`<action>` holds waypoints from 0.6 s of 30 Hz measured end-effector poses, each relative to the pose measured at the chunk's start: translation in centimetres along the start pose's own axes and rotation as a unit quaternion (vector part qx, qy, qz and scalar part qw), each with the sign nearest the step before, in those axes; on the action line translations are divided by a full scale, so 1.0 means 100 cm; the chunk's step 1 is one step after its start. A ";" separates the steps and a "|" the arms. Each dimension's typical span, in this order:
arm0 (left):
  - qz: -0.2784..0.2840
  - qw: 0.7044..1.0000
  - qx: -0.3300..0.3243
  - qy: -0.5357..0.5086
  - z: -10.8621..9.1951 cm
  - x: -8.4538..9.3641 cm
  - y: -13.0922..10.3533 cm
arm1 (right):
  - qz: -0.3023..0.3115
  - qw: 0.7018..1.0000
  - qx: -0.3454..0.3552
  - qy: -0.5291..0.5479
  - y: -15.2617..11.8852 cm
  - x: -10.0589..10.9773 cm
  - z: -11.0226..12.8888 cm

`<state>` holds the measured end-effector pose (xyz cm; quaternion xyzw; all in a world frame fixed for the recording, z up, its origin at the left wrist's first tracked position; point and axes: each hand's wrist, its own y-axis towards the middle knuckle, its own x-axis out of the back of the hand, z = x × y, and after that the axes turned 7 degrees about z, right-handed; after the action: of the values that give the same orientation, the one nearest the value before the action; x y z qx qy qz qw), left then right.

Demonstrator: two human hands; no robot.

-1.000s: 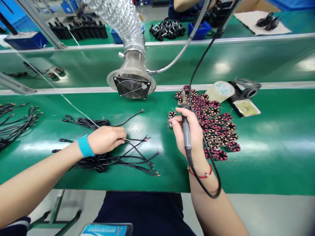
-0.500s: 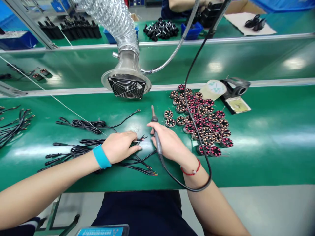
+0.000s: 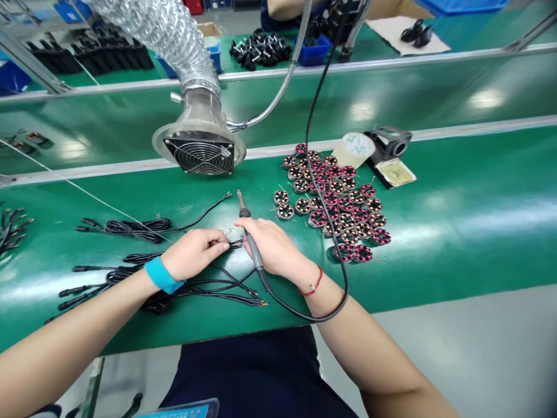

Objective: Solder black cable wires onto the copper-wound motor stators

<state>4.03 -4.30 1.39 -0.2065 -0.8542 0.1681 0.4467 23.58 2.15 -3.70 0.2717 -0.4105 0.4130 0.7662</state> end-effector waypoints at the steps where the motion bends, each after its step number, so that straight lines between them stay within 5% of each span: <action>1: 0.003 1.000 -0.004 -0.018 0.002 0.000 0.000 | -0.012 1.000 0.008 0.007 0.000 0.000 0.001; 8: 0.060 0.996 -0.032 -0.064 0.003 -0.003 -0.003 | -0.030 0.995 0.044 0.086 -0.005 0.020 0.002; 12: 0.098 0.993 -0.058 0.033 -0.006 -0.012 -0.007 | -0.136 0.987 -0.067 0.051 -0.010 0.037 -0.013; 14: 0.074 0.993 -0.066 0.058 -0.009 -0.013 -0.008 | -0.161 0.976 -0.143 0.007 -0.013 0.042 -0.020; 18: -0.012 0.996 -0.084 0.013 -0.004 0.007 0.004 | -0.092 0.971 -0.207 -0.082 -0.019 0.047 -0.025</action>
<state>4.07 -3.55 1.94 -0.2351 -0.8616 0.0875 0.4412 27.70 5.01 -1.13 0.1773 -0.5219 0.2231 0.8040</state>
